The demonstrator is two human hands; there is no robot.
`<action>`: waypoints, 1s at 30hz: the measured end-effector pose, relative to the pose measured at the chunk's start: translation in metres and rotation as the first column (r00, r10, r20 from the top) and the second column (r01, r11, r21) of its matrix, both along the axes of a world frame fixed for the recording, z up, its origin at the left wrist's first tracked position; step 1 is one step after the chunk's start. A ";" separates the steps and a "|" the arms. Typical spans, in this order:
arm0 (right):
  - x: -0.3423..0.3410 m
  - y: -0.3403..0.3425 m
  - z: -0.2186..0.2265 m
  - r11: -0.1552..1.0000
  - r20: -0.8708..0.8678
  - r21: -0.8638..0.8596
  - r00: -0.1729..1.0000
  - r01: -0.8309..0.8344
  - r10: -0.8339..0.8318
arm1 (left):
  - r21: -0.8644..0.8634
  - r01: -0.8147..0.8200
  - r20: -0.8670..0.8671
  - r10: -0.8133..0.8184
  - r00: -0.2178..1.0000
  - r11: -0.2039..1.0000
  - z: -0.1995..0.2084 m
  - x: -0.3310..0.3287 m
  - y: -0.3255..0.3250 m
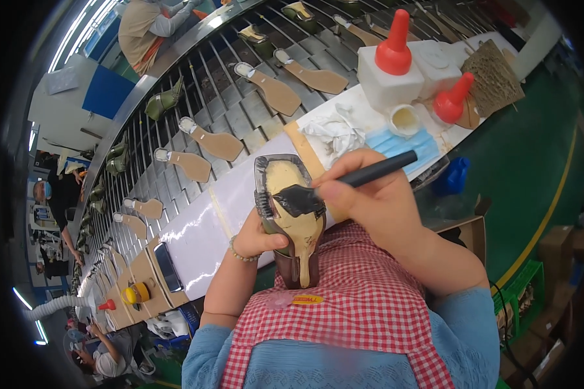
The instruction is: Applying adhesive to the base of shoe uppers on an assembly line using a brush.
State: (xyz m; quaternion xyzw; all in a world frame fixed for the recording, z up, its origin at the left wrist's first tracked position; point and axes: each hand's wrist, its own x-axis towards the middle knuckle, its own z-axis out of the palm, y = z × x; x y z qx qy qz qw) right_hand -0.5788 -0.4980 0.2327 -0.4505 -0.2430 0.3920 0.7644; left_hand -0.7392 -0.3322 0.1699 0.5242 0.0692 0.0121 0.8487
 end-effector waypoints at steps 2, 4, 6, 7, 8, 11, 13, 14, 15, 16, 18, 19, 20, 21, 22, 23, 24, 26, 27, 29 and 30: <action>-0.004 -0.001 -0.001 0.999 0.332 -0.035 0.943 0.029 -0.015 | 0.018 0.022 -0.004 -0.022 1.000 1.000 0.003 0.001 -0.002; -0.006 0.000 -0.004 0.999 0.413 -0.003 0.910 0.041 -0.036 | 0.043 0.040 -0.008 -0.040 0.999 0.998 0.006 0.001 -0.002; -0.007 0.003 -0.005 0.996 0.542 0.059 0.836 0.067 -0.088 | 0.099 0.059 -0.012 -0.058 0.998 0.993 0.008 0.001 -0.003; -0.005 0.004 -0.003 0.996 0.541 0.058 0.837 0.067 -0.088 | 0.098 0.060 -0.014 -0.059 0.998 0.993 0.009 0.001 -0.004; -0.003 0.003 -0.001 0.997 0.625 0.055 0.778 0.047 -0.071 | 0.103 0.057 -0.012 -0.056 0.998 0.993 0.010 0.002 -0.005; 0.001 -0.002 0.008 0.998 0.682 -0.020 0.730 -0.054 0.053 | 0.111 0.056 -0.018 -0.054 0.998 0.992 0.005 -0.001 -0.005; 0.003 -0.004 0.010 0.988 0.655 -0.090 0.739 -0.129 0.156 | 0.111 0.067 -0.024 -0.065 0.998 0.992 0.003 -0.001 -0.006; 0.003 -0.004 0.009 0.985 0.576 -0.093 0.800 -0.142 0.170 | 0.102 0.068 -0.019 -0.066 0.998 0.992 0.003 -0.001 -0.007; 0.004 -0.004 0.008 0.983 0.493 -0.095 0.851 -0.155 0.181 | 0.093 0.070 -0.012 -0.069 0.998 0.993 0.003 -0.001 -0.007; 0.004 -0.001 0.007 0.992 0.481 -0.053 0.867 -0.116 0.127 | 0.092 0.072 -0.011 -0.071 0.997 0.993 0.004 -0.001 -0.008; 0.005 0.006 0.006 0.999 0.591 -0.005 0.806 -0.034 0.031 | 0.116 0.103 -0.002 -0.103 0.995 0.988 0.007 0.000 -0.007; 0.005 0.007 0.006 0.998 0.685 0.053 0.725 0.038 -0.064 | 0.115 0.105 -0.002 -0.105 0.994 0.988 0.008 0.000 -0.008; 0.005 0.007 0.007 0.998 0.685 0.052 0.725 0.040 -0.065 | 0.100 0.103 -0.005 -0.103 0.995 0.990 0.008 0.000 -0.009; 0.005 0.006 0.010 0.998 0.740 0.058 0.670 0.028 -0.062 | 0.085 0.099 -0.009 -0.099 0.995 0.991 0.008 0.000 -0.009; 0.005 0.005 0.012 0.998 0.790 0.062 0.611 0.016 -0.059 | 0.084 0.099 -0.011 -0.099 0.995 0.992 0.007 -0.001 -0.008; 0.006 0.003 0.013 0.998 0.788 0.062 0.612 0.016 -0.059 | 0.095 0.093 -0.013 -0.093 0.996 0.991 0.005 -0.002 -0.007; 0.008 0.001 0.015 0.998 0.791 0.008 0.611 -0.064 0.033 | 0.105 0.088 -0.014 -0.087 0.996 0.991 0.003 -0.002 -0.007; 0.009 -0.003 0.017 0.984 0.753 -0.073 0.637 -0.164 0.162 | 0.082 0.101 -0.017 -0.100 0.995 0.991 0.002 -0.002 -0.008; 0.010 -0.003 0.017 0.984 0.754 -0.074 0.637 -0.163 0.162 | 0.061 0.112 -0.017 -0.111 0.994 0.992 0.002 -0.002 -0.008; 0.012 -0.002 0.018 0.980 0.632 -0.121 0.749 -0.159 0.200 | 0.072 0.120 -0.006 -0.120 0.993 0.990 0.001 -0.001 -0.007; 0.013 0.001 0.016 0.994 0.677 -0.068 0.728 -0.084 0.108 | 0.084 0.130 0.006 -0.131 0.991 0.988 0.001 0.000 -0.007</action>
